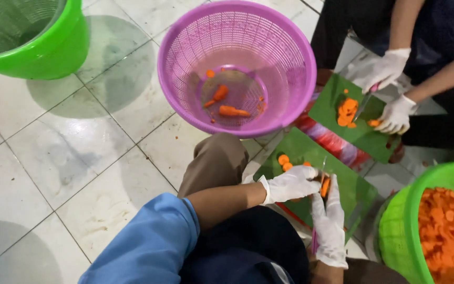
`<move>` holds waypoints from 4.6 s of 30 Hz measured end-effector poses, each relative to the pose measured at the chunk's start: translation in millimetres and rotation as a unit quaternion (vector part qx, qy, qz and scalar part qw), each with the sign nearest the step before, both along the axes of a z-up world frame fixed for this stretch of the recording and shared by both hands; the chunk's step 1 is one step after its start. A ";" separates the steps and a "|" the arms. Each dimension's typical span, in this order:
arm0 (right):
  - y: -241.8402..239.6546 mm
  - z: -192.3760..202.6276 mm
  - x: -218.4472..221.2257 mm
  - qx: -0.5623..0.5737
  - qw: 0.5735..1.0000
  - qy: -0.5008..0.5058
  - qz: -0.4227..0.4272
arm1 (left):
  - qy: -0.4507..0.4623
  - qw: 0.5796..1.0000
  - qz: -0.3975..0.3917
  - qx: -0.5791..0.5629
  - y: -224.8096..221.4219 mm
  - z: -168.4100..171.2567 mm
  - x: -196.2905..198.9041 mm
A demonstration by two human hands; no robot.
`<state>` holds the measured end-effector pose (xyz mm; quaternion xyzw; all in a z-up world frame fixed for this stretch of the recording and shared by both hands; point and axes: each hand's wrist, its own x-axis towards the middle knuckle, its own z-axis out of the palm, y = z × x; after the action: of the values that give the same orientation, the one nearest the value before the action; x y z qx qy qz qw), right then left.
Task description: The person sits on the floor and slices carrots into thin rounds on a green cutting board using a knife. Sliced pieces accumulate on the board and are periodically transferred into a green basket.
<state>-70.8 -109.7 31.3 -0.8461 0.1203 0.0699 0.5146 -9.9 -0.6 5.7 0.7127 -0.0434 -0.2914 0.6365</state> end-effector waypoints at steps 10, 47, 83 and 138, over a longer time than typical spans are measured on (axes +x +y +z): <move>-14.1 -35.1 4.2 -0.002 0.997 -0.080 0.008 | -0.009 0.997 0.055 -0.043 -15.8 -33.2 6.0; -25.7 -23.4 -7.5 0.106 0.991 0.005 0.085 | 0.069 0.983 -0.134 0.103 3.3 -30.5 37.4; -20.8 -84.8 19.2 0.339 0.939 0.021 -0.060 | 0.053 0.997 0.063 0.000 11.9 -79.9 22.2; 2.4 -176.6 -2.7 -0.261 0.911 0.305 0.098 | -0.144 0.882 -0.009 0.449 0.3 -192.8 13.7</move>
<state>-73.5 -107.3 -145.4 -0.8954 0.2015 0.3405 0.2040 3.7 -0.3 -187.1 0.9560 -0.0059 -0.1794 0.2322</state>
